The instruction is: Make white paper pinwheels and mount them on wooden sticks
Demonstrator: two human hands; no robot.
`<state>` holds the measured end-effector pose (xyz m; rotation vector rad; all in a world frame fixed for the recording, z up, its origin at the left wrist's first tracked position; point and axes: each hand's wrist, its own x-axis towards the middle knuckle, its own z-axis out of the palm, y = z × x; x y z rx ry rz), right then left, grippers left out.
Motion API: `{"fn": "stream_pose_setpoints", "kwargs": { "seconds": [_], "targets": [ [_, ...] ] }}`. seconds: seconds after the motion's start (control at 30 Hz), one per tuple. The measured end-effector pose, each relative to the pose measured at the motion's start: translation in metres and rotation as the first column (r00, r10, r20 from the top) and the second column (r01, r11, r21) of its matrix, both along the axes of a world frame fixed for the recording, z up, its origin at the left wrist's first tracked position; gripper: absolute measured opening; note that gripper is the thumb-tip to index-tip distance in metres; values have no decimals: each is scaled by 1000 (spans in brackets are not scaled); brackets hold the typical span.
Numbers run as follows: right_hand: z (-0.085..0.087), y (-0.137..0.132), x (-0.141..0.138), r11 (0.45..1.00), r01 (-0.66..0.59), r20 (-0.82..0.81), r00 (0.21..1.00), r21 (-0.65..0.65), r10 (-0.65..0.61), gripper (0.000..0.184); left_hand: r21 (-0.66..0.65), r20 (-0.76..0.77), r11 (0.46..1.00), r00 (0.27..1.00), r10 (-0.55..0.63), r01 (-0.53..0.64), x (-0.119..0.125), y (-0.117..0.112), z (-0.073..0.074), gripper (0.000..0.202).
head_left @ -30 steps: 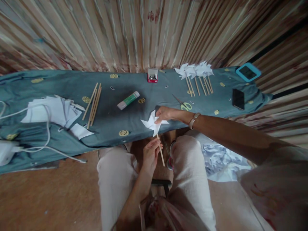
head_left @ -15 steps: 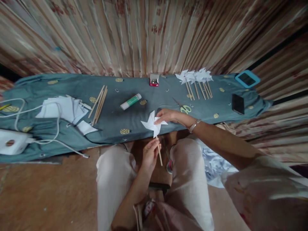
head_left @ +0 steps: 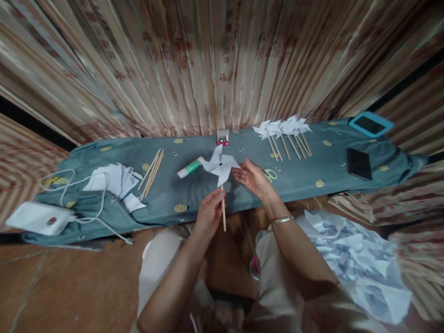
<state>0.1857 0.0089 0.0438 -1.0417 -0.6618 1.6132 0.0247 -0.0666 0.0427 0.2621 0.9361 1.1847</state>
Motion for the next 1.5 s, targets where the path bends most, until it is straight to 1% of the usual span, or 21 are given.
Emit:
{"fn": "stream_pose_setpoints", "kwargs": {
  "seconds": [0.03, 0.1, 0.2, 0.3, 0.4, 0.5, 0.6, 0.73, 0.9, 1.1, 1.37, 1.43, 1.5],
  "targets": [
    [-1, 3, 2, 998, 59, -34, 998, 21, -59, 41, 21, -16, 1000, 1000, -14, 14, 3, 10, 2, 36],
    [-3, 11, 10, 982, 175, -53, 984, 69, -172, 43, 48, -46, 997, 998, -53, 55, 11, 27, 4, 36],
    [-6, 23, 26, 935, 322, 13, 945, 148, -328, 44, 64, -79, 990, 990, -121, 126, 28, 45, 0, 37],
    [-10, 34, 39, 899, 392, 83, 907, 197, -413, 41, 58, -96, 982, 980, -172, 178, 43, 53, -8, 37],
    [-12, 42, 45, 890, 406, 117, 893, 206, -435, 37, 40, -110, 979, 975, -194, 199, 50, 60, -14, 37],
    [-14, 48, 46, 898, 390, 160, 892, 203, -424, 34, 40, -125, 981, 975, -184, 190, 49, 68, -16, 38],
    [-14, 50, 43, 912, 357, 194, 898, 201, -394, 34, 67, -171, 984, 974, -150, 163, 46, 79, -17, 36],
    [-12, 51, 34, 938, 288, 223, 918, 194, -328, 33, 109, -251, 986, 963, -95, 125, 43, 92, -22, 33],
    [-10, 54, 22, 960, 224, 238, 936, 169, -261, 33, 139, -278, 986, 959, -55, 96, 38, 102, -26, 31],
    [-11, 55, 14, 971, 194, 217, 951, 139, -221, 36, 168, -305, 983, 952, -25, 79, 34, 107, -28, 28],
    [-9, 50, 6, 986, 140, 173, 973, 88, -153, 39, 161, -295, 986, 955, 1, 49, 33, 108, -29, 29],
    [-8, 48, 4, 988, 129, 187, 972, 89, -143, 39, 163, -294, 986, 956, 2, 48, 34, 108, -29, 30],
    [-7, 46, 5, 988, 117, 233, 962, 105, -139, 39, 168, -297, 984, 955, -3, 56, 34, 108, -30, 30]
  ]
}}
